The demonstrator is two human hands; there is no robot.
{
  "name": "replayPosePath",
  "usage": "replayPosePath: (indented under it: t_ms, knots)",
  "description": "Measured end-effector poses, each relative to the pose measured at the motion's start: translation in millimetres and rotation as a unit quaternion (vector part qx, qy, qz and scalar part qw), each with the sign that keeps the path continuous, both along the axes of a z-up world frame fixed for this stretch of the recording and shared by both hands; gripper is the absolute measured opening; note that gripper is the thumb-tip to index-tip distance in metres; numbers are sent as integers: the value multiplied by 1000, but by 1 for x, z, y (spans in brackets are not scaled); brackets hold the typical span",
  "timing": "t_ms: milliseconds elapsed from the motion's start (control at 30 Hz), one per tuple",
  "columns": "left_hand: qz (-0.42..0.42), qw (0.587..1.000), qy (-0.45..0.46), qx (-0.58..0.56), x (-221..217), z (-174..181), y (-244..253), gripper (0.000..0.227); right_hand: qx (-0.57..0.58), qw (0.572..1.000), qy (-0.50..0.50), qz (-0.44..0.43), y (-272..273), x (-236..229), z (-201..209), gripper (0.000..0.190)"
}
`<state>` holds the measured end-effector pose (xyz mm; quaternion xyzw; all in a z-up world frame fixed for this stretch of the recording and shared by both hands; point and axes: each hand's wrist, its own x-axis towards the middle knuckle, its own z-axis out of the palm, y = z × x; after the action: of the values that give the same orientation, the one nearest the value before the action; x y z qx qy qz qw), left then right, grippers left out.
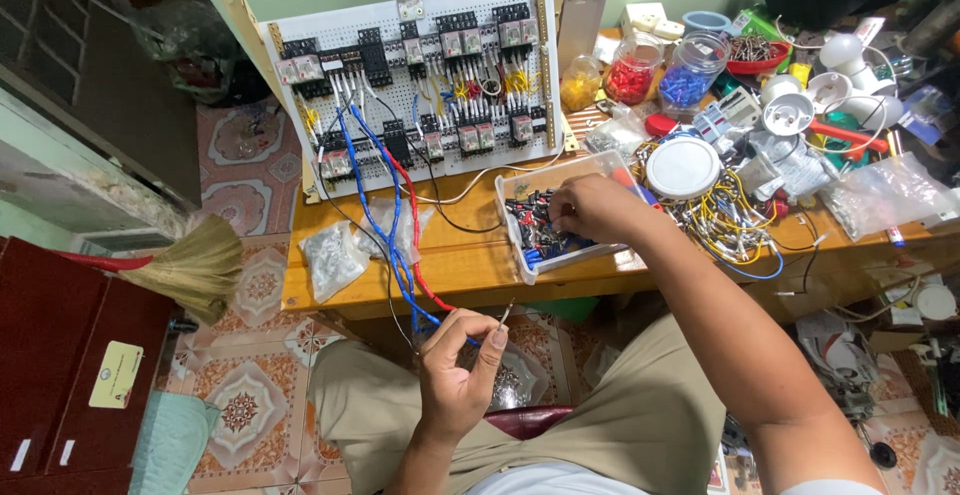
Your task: The person sits cross-legged and works on a breadboard circuit, stripping and twisting wires, and inserting small electronic components from a plastic container into the board. The person handles blue and red wires and various small parts throughout the task.
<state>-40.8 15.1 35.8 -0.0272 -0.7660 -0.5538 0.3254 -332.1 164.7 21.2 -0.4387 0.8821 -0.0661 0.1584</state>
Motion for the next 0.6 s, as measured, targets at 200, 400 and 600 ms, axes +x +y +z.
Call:
replayPosePath:
  t_ms: [200, 400, 600]
  knots:
    - [10, 1000, -8, -3, 2, -5, 1, 15, 17, 1000, 3, 1, -1, 5, 2, 6]
    - [15, 1000, -19, -9, 3, -9, 1, 15, -58, 998, 14, 15, 7, 15, 5, 10]
    - [15, 1000, -22, 5, 1, -10, 3, 16, -324, 940, -87, 54, 15, 81, 39, 13]
